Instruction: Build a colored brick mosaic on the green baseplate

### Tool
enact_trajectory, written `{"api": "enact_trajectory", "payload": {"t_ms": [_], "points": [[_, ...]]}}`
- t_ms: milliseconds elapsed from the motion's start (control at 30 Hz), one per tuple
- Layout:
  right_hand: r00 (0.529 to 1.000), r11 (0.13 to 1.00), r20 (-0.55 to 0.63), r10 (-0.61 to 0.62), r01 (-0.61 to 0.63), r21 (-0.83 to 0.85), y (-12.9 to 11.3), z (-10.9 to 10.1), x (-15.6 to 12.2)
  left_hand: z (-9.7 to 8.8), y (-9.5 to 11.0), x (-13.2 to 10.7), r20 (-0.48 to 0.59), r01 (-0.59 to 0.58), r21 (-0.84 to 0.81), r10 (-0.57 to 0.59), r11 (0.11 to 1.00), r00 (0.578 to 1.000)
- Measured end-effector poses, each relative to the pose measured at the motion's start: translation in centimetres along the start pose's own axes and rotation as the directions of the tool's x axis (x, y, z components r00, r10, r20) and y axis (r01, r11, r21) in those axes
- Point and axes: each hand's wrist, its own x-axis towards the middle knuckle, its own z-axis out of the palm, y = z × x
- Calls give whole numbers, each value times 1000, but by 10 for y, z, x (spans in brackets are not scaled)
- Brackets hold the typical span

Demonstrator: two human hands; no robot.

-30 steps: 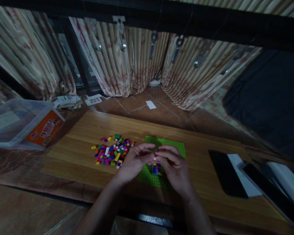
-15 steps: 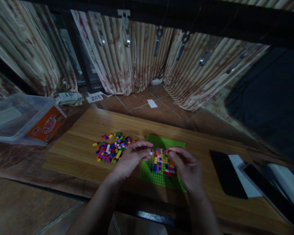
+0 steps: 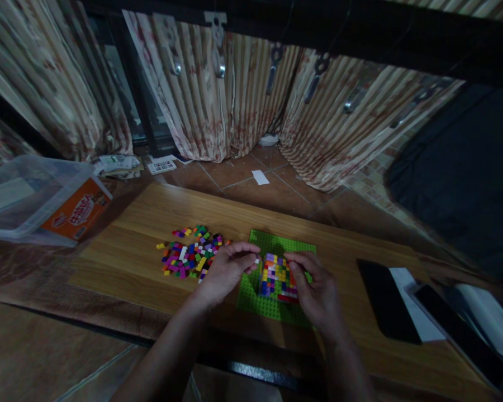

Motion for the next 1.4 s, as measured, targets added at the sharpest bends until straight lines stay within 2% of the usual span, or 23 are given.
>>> {"api": "enact_trajectory", "payload": {"t_ms": [267, 500, 733, 967, 1100, 1400], "points": [[994, 992, -9, 113, -113, 56, 5, 7, -4, -1, -3, 2, 22, -13, 49, 12, 999, 1000], [993, 996, -104, 58, -49, 81, 4, 13, -2, 2, -2, 2, 39, -15, 62, 13, 998, 999], [994, 992, -42, 103, -100, 79, 7, 18, -4, 1, -3, 2, 42, -10, 61, 7, 998, 999], [997, 997, -32, 77, -78, -17, 7, 20, -4, 0, -9, 4, 79, -7, 22, 6, 1000, 997], [990, 990, -56, 130, -133, -47, 5, 21, -4, 0, -13, 6, 86, -10, 32, 7, 999, 996], [969, 975, -108, 223, -222, 23, 7, 20, -7, 0, -18, 9, 112, -5, 11, 4, 1000, 994]]}}
